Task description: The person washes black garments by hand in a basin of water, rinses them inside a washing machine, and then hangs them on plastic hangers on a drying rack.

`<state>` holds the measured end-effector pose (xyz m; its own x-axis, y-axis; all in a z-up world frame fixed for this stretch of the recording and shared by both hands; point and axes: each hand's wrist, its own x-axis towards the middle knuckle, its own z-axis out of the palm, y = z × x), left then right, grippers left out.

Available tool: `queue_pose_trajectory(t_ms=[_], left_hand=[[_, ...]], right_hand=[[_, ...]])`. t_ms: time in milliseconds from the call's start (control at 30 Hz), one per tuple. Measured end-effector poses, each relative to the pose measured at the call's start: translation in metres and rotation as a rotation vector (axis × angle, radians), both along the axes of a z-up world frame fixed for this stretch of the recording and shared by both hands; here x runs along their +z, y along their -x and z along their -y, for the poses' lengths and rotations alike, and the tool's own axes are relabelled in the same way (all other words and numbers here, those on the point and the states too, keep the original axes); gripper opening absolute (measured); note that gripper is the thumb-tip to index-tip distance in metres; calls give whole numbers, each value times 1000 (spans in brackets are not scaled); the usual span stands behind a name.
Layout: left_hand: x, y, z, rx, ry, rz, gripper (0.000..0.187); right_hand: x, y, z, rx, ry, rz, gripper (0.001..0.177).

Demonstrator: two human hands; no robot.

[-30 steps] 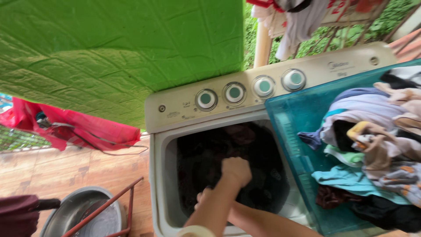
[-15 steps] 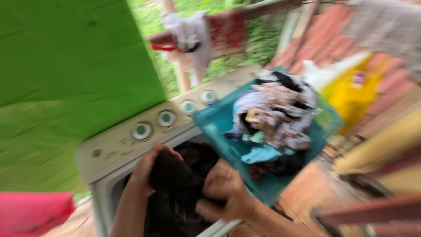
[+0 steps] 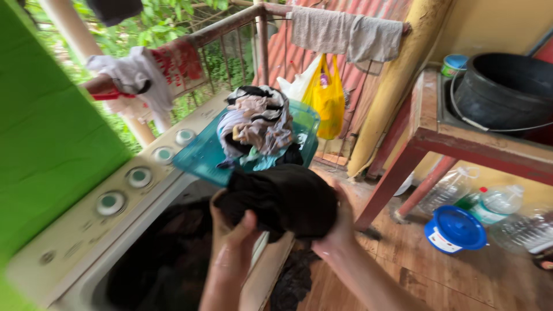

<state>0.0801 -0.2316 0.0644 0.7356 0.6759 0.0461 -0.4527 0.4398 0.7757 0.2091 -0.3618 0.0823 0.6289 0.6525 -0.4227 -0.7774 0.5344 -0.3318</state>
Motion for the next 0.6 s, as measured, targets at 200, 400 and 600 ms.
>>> queue_pose_trajectory(t_ms=[200, 400, 600], left_hand=[[-13, 70, 54, 309, 92, 74, 67], [-39, 186, 121, 797, -127, 16, 69], [-42, 297, 233, 1217, -229, -235, 68]], right_hand=[[-65, 31, 95, 340, -249, 118, 74], [-144, 46, 133, 919, -68, 665, 76], [-140, 126, 148, 1018, 181, 1325, 31]])
